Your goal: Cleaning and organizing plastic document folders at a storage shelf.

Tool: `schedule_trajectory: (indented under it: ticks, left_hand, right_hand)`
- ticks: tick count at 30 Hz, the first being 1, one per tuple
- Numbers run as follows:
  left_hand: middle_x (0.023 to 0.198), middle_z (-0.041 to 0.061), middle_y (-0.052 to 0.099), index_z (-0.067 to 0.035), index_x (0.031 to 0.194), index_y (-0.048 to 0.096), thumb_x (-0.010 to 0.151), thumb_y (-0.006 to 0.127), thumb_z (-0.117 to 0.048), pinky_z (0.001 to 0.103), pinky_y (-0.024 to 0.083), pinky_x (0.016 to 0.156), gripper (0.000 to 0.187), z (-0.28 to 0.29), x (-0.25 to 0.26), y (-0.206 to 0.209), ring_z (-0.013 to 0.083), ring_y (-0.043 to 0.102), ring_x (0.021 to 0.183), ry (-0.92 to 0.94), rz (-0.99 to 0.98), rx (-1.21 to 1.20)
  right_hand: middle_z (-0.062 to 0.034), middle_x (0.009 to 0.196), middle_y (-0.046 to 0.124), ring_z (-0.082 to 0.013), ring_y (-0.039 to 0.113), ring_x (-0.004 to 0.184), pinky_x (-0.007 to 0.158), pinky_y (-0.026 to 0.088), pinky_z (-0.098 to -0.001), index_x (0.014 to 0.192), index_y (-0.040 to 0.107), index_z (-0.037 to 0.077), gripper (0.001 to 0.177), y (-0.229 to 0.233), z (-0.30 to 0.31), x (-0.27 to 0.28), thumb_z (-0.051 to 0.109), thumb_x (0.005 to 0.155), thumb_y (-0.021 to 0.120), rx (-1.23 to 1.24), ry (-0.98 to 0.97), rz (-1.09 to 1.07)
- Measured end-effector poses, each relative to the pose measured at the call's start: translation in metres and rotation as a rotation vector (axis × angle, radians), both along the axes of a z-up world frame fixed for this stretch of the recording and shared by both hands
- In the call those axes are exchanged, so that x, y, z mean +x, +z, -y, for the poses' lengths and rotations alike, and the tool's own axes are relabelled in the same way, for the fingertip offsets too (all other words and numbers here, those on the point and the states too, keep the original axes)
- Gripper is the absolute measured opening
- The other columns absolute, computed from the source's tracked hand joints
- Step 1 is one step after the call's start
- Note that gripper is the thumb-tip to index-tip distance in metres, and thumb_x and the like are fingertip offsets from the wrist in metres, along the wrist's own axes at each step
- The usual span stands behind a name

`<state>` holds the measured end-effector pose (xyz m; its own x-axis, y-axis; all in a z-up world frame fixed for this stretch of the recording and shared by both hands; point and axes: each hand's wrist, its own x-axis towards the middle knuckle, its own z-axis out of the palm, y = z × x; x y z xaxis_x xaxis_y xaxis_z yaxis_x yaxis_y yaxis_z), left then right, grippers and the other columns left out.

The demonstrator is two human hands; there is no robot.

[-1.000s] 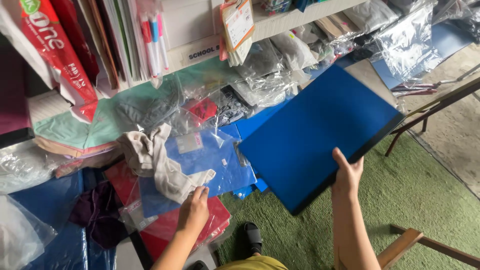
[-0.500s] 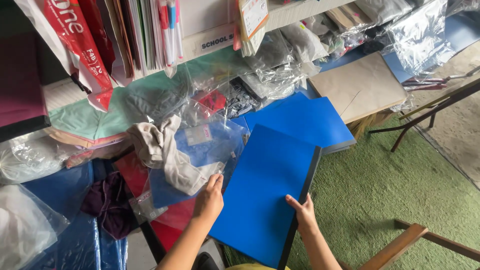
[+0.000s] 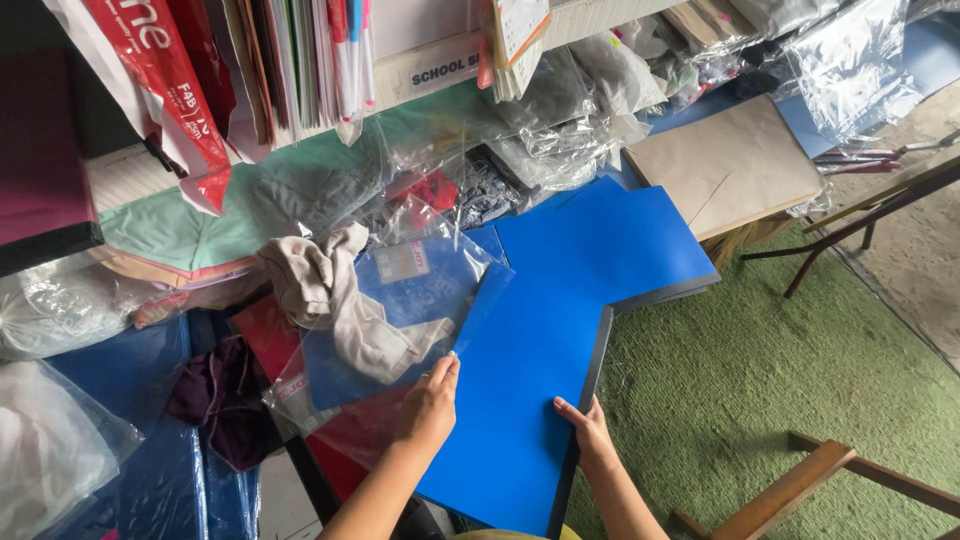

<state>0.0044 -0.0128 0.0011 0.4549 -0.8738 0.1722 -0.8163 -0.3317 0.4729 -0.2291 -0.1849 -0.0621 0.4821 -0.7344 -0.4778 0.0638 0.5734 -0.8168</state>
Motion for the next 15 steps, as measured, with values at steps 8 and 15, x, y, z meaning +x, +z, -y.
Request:
schedule_trajectory:
  ticks: [8, 15]
  left_hand:
    - [0.142, 0.017, 0.057, 0.007, 0.136, 0.057, 0.088, 0.057, 0.005, 0.037, 0.055, 0.095, 0.048, -0.003, -0.004, 0.007, 0.0336, 0.066, 0.111, -0.06, 0.044, 0.024]
    - [0.139, 0.017, 0.059, -0.005, 0.139, 0.058, 0.08, 0.072, -0.009, 0.046, 0.05, 0.092, 0.061, -0.017, -0.01, 0.07, 0.0317, 0.064, 0.111, -0.052, 0.134, -0.187]
  right_hand:
    - [-0.0113, 0.095, 0.069, -0.0194, 0.069, 0.076, 0.064, 0.058, -0.0356, 0.119, 0.055, 0.003, 0.046, -0.001, 0.011, 0.022, 0.013, 0.082, 0.08, -0.024, 0.023, 0.031]
    - [-0.0114, 0.095, 0.07, -0.0204, 0.07, 0.076, 0.065, 0.059, -0.0367, 0.12, 0.056, 0.002, 0.048, -0.004, 0.019, 0.04, 0.012, 0.081, 0.081, -0.043, 0.058, 0.049]
